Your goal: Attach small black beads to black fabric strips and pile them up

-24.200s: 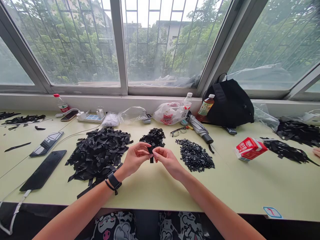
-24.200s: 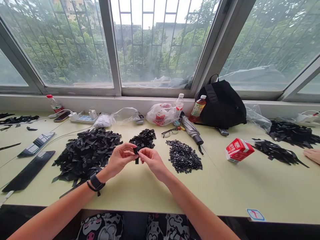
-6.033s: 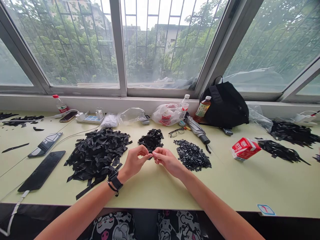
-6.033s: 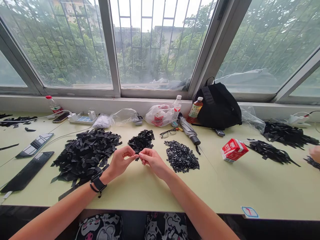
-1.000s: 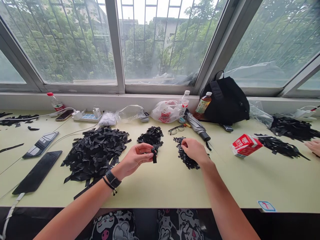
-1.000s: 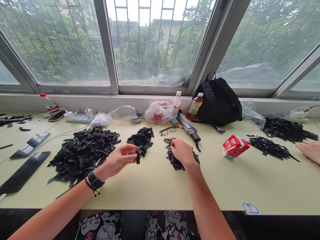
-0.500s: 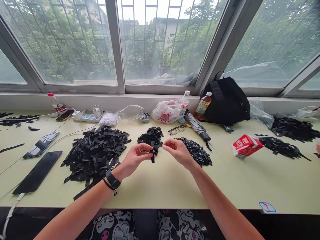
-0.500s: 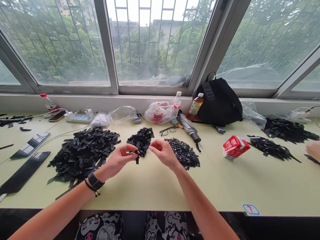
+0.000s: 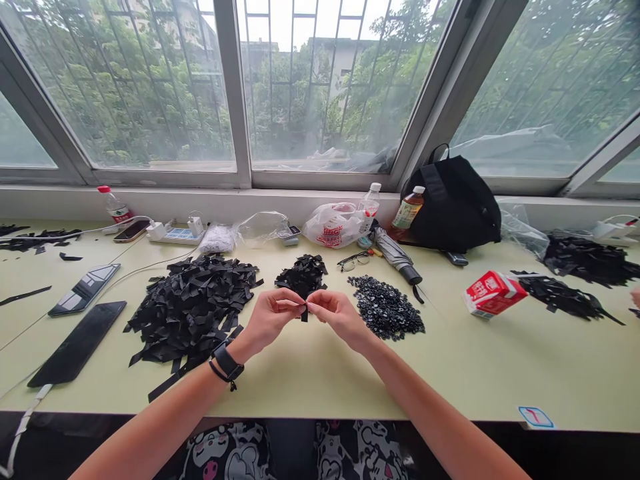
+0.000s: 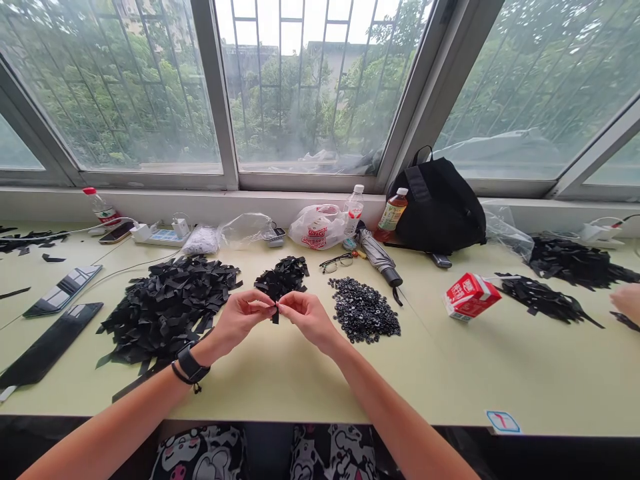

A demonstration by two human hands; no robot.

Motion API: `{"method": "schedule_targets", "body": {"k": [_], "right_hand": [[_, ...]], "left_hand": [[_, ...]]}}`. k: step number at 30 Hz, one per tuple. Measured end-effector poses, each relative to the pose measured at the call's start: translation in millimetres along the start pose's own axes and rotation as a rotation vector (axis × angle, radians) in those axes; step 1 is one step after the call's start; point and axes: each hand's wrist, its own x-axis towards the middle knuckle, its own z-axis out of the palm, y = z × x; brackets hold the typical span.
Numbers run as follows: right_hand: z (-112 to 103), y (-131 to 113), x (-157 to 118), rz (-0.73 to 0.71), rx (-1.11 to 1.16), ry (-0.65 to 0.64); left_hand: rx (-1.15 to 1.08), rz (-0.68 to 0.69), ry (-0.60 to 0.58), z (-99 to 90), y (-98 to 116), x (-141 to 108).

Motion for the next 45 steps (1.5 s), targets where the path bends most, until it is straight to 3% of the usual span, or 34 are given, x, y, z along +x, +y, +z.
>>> {"method": "schedule_targets", "body": {"k": [16, 28, 45], "right_hand": [[4, 3, 0, 0.010, -0.006, 0.065], [4, 2, 0, 0.035, 0.039, 0.024], [11, 10, -2, -0.001, -0.017, 0.074]], "left_hand": [[0.187, 0.133, 0.095, 7.6, -2, -4], [0.425, 0.213, 0.137, 6.8, -1, -8], [0.704, 0.319, 0.114, 7.3, -8, -12]]}}
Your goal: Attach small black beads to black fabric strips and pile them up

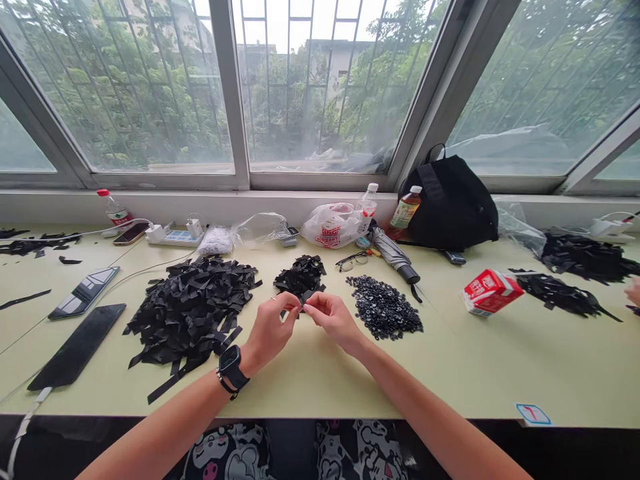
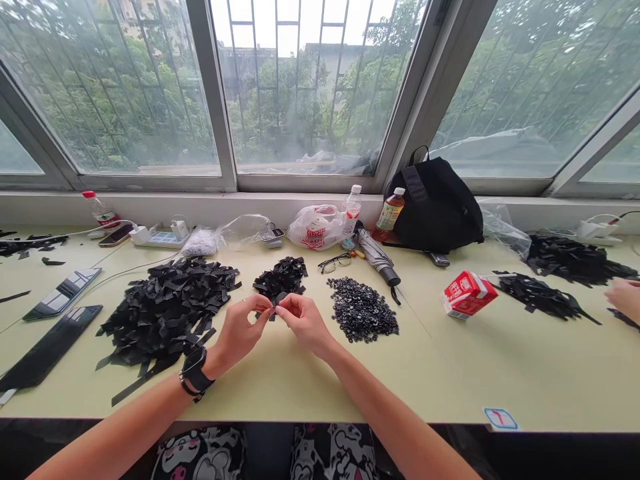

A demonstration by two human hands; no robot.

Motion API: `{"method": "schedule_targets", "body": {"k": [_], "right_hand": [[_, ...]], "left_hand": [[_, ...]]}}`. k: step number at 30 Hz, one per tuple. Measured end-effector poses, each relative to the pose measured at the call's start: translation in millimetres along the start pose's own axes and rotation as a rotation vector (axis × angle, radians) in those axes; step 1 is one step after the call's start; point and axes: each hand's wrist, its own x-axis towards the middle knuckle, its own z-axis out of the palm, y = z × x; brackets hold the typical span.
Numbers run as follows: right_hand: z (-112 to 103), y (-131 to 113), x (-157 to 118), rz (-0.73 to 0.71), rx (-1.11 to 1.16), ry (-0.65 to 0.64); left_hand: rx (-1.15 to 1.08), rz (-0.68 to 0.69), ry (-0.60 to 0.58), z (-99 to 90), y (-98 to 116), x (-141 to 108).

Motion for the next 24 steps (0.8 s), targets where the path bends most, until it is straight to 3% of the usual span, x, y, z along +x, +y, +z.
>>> {"method": "schedule_targets", "body": {"k": [6, 11, 16, 19, 24], "right_hand": [[2, 2, 0, 0.009, -0.002, -0.011], [3, -3, -2, -0.171, -0.200, 0.085], [-1, -9, -2, -0.265, -0.329, -0.029], [-7, -9, -2, -0.250, -0.312, -0.030], [-16, -6, -2, -0.126, -0.295, -0.160]], "left_hand": [[0.001, -0.032, -0.009, -1.4, 2, 1], [-0.228, -0.173, 0.026, -3.2, -1, 8], [-0.366, -0.234, -0.024, -4.0, -1, 10], [-0.281, -0.213, -0.043, -9.4, 5, 11], [0.119, -0.122, -0.056, -37.7, 22, 0]]}}
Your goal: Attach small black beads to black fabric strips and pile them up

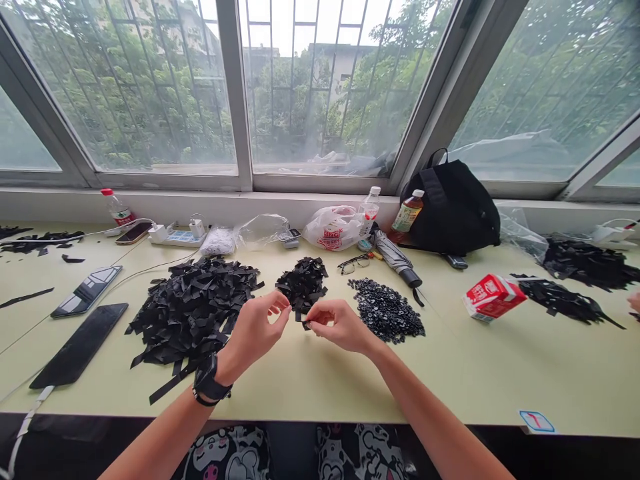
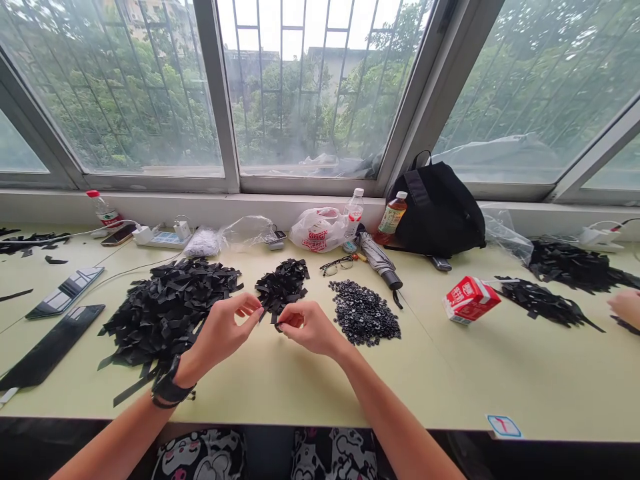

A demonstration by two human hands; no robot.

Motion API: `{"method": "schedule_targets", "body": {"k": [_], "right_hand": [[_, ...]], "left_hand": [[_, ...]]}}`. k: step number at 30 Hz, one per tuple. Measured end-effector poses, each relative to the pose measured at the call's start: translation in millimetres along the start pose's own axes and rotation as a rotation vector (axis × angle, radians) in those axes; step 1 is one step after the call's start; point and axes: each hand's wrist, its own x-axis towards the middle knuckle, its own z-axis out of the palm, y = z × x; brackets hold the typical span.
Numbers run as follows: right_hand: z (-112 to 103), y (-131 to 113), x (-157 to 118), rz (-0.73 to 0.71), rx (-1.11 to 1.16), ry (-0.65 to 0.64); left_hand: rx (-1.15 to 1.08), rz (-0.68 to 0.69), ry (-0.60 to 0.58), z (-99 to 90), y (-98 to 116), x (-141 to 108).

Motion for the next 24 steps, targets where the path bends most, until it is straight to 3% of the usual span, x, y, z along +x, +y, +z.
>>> {"method": "schedule_targets", "body": {"k": [4, 7, 11, 13, 16, 20, 24], "right_hand": [[-2, 7, 3, -0.019, 0.022, 0.169], [-6, 10, 5, -0.074, -0.110, 0.246], [-14, 13, 6, -0.094, -0.265, 0.256], [-17, 14, 5, -0.085, -0.310, 0.246], [-20, 15, 5, -0.087, -0.359, 0.237], [-22, 14, 4, -0.087, -0.394, 0.224], [-35, 13, 3, -0.066, -0.450, 0.289]], "left_hand": [[0.343, -0.132, 0.080, -40.5, 2, -33], [0.629, -0.304, 0.154, -77.7, -4, -54], [0.817, -0.537, 0.030, -117.7, -19, -65], [0.825, -0.635, -0.020, -126.1, -28, -64], [0.790, -0.640, -0.002, -125.8, -40, -63], [0.715, -0.550, 0.099, -124.7, -50, -64], [0.656, -0.479, 0.255, -139.8, -49, -60]]}}
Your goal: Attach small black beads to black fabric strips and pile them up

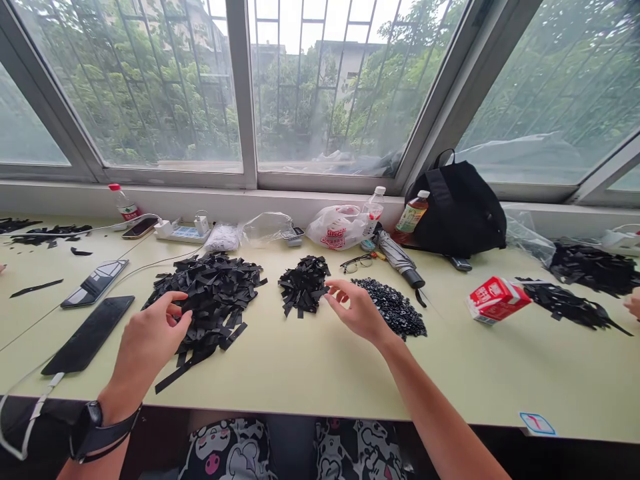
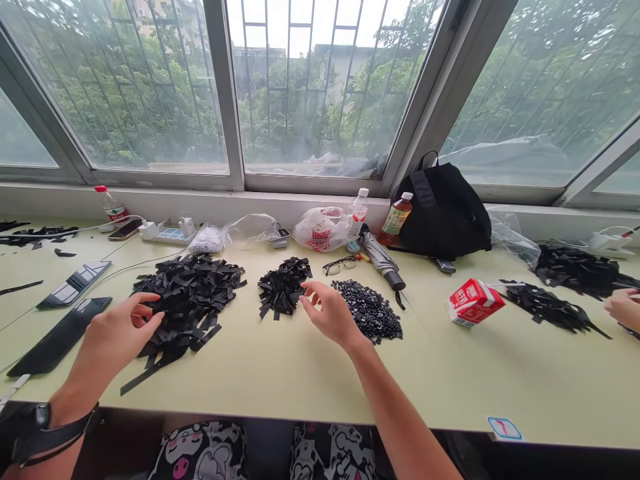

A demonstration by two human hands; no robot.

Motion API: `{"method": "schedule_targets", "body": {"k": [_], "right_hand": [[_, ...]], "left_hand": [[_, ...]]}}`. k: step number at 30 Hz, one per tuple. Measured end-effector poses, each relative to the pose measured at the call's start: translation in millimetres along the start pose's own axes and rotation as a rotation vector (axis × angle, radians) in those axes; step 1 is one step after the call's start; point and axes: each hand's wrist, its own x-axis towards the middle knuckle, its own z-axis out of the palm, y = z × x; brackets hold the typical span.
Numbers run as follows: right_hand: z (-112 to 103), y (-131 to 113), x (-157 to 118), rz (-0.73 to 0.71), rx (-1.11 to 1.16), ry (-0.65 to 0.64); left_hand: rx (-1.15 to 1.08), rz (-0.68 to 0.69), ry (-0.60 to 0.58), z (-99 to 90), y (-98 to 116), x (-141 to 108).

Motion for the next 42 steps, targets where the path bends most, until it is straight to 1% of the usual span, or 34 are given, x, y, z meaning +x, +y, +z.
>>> {"method": "schedule_targets", "body": {"k": [3, 5, 6, 7, 9, 11, 13, 15, 18, 20, 22, 23, 26, 29, 32, 39, 42], "right_hand": [[-21, 14, 3, 0.081, -0.097, 0.126], [-37, 28, 3, 0.167, -0.190, 0.201], [-44, 35, 3, 0.211, -0.250, 0.218], [-50, 41, 2, 0.248, -0.310, 0.215], [-58, 51, 0, 0.294, -0.388, 0.156], [-61, 56, -2, 0.304, -0.405, 0.053], [-58, 57, -4, 0.306, -0.405, -0.034], [-53, 55, -4, 0.314, -0.427, -0.070], [-45, 51, -3, 0.301, -0.474, -0.077], [-42, 51, -4, 0.281, -0.498, -0.081], [-41, 51, -4, 0.268, -0.511, -0.091], [-40, 51, -4, 0.264, -0.516, -0.097], [-40, 53, -4, 0.260, -0.532, -0.107], [-39, 54, -4, 0.258, -0.547, -0.100], [-38, 54, -3, 0.253, -0.553, -0.094], [-38, 53, -3, 0.239, -0.521, -0.115], [-37, 53, -3, 0.228, -0.528, -0.119]], "left_hand": [[-0.174, -0.002, 0.063, -13.1, 0, 10], [-0.300, 0.001, 0.048, -18.9, 3, 16], [-0.346, 0.008, 0.036, -20.3, 6, 19], [-0.379, 0.017, 0.023, -20.8, 10, 21], [-0.445, 0.042, -0.001, -18.9, 22, 23], [-0.549, 0.078, -0.026, -14.3, 39, 25], [-0.691, 0.135, -0.063, -7.7, 59, 25], [-0.807, 0.190, -0.153, 0.5, 81, 25], [-0.953, 0.242, -0.362, 17.2, 110, 27], [-1.031, 0.251, -0.522, 32.3, 124, 29], [-1.080, 0.239, -0.634, 50.2, 133, 28], [-1.092, 0.226, -0.667, 59.7, 136, 27], [-1.111, 0.184, -0.711, 85.4, 141, 20], [-1.157, 0.147, -0.749, 101.0, 141, 11], [-1.216, 0.123, -0.762, 105.5, 141, 7], [-1.202, 0.116, -0.711, 105.4, 143, 6], [-1.209, 0.113, -0.672, 106.7, 145, 3]]}}
